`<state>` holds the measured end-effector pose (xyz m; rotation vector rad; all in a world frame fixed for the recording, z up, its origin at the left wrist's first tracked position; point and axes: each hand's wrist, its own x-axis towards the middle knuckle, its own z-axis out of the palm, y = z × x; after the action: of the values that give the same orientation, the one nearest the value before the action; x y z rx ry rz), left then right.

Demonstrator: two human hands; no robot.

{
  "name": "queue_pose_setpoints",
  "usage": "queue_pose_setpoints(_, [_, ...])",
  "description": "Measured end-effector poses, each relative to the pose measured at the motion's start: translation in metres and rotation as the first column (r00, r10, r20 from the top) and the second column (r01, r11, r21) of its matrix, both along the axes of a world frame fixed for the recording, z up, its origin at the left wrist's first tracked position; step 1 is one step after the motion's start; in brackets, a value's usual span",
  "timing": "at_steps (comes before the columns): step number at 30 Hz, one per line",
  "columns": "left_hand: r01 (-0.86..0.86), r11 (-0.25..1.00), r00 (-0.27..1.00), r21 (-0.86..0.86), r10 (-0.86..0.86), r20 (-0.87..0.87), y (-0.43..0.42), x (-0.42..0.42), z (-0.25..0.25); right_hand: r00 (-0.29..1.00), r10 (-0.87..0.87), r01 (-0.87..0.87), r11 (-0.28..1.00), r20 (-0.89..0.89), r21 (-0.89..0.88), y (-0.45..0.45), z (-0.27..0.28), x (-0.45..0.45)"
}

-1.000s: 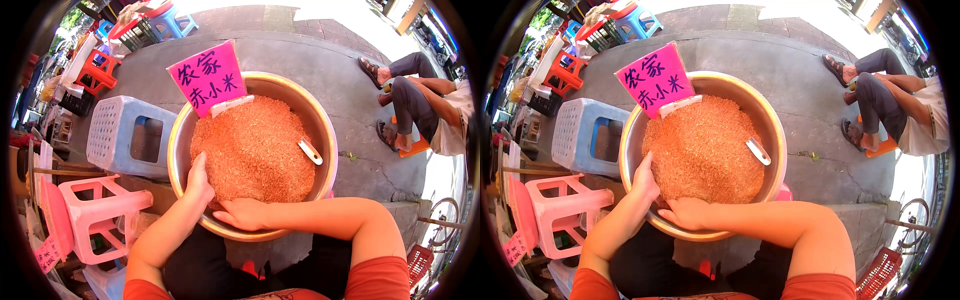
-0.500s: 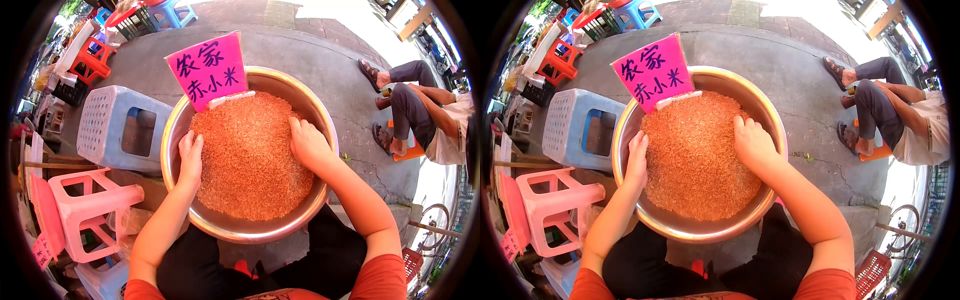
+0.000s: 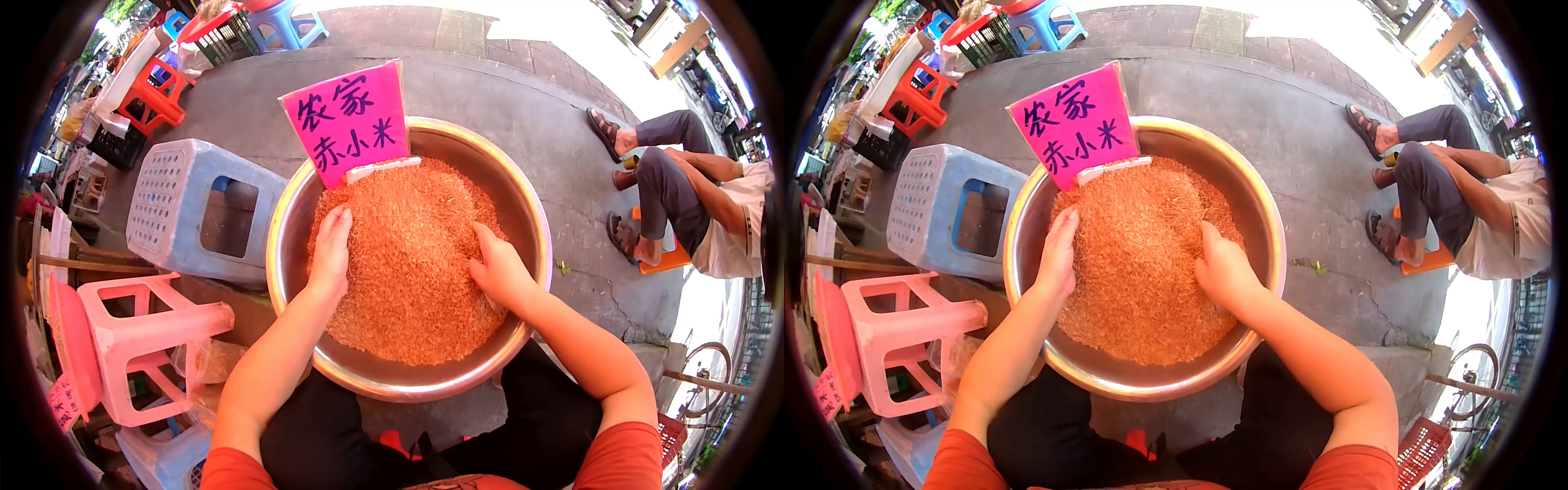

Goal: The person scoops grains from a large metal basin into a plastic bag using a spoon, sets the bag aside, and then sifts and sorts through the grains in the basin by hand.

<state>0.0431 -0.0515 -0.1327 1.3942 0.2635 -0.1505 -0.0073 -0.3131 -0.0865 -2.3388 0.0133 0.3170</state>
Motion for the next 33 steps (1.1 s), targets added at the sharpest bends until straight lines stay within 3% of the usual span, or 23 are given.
queue_pose_setpoints(5, [0.000, 0.996, 0.997, 0.087, -0.007, 0.077, -0.023, -0.017, 0.002, 0.982, 0.163, -0.151, 0.982, 0.098, -0.117, 0.016, 0.017, -0.017])
queue_pose_setpoints(9, [-0.004, 1.000, 0.994, 0.021, 0.002, 0.113, -0.028, -0.026, 0.020, 0.936, 0.340, -0.306, 0.916, 0.095, -0.261, 0.019, 0.053, -0.019])
queue_pose_setpoints(11, [0.009, 0.971, 0.981, 0.240, -0.055, 0.186, -0.015, -0.023, 0.016, 0.917, 0.367, -0.304, 0.896, 0.153, -0.324, 0.011, 0.065, -0.016])
queue_pose_setpoints(14, [-0.156, 0.818, 0.945, 0.554, -0.039, 0.324, 0.004, -0.004, 0.005, 0.949, 0.238, -0.136, 0.901, 0.207, -0.412, 0.001, 0.069, 0.003])
queue_pose_setpoints(15, [-0.147, 0.728, 0.969, 0.670, -0.029, 0.244, 0.004, 0.002, -0.002, 0.944, 0.207, -0.078, 0.897, 0.257, -0.435, -0.006, 0.058, 0.012])
queue_pose_setpoints(17, [-0.100, 0.510, 0.995, 0.854, 0.029, 0.099, 0.003, 0.016, -0.010, 0.970, 0.195, -0.100, 0.861, 0.143, -0.499, -0.018, 0.034, 0.025])
queue_pose_setpoints(18, [-0.082, 0.458, 0.996, 0.885, 0.056, 0.063, -0.002, 0.020, -0.012, 0.974, 0.181, -0.100, 0.886, 0.139, -0.454, -0.015, 0.022, 0.029])
queue_pose_setpoints(21, [-0.013, 0.684, 0.995, 0.730, 0.084, -0.061, 0.003, 0.041, -0.017, 0.975, 0.178, -0.129, 0.942, 0.133, -0.311, -0.004, 0.001, 0.032])
queue_pose_setpoints(23, [0.016, 0.921, 0.999, 0.390, -0.025, 0.020, 0.017, 0.048, -0.038, 0.959, 0.235, -0.198, 0.956, 0.161, -0.218, 0.007, -0.004, 0.030])
queue_pose_setpoints(25, [0.052, 0.989, 0.993, 0.138, -0.066, 0.095, 0.009, 0.035, -0.011, 0.941, 0.294, -0.252, 0.939, 0.168, -0.232, 0.023, 0.005, 0.019])
queue_pose_setpoints(29, [0.011, 0.967, 0.984, 0.256, -0.056, 0.171, 0.006, 0.016, -0.005, 0.876, 0.474, -0.420, 0.841, 0.088, -0.342, 0.026, 0.059, 0.003])
queue_pose_setpoints(30, [0.021, 0.988, 0.993, 0.155, -0.039, 0.115, 0.006, 0.009, 0.002, 0.846, 0.530, -0.468, 0.792, 0.062, -0.391, 0.023, 0.071, 0.002])
queue_pose_setpoints(33, [0.138, 0.933, 0.985, 0.332, -0.165, 0.055, 0.015, -0.006, 0.020, 0.906, 0.407, -0.302, 0.815, 0.117, -0.495, 0.007, 0.076, 0.016])
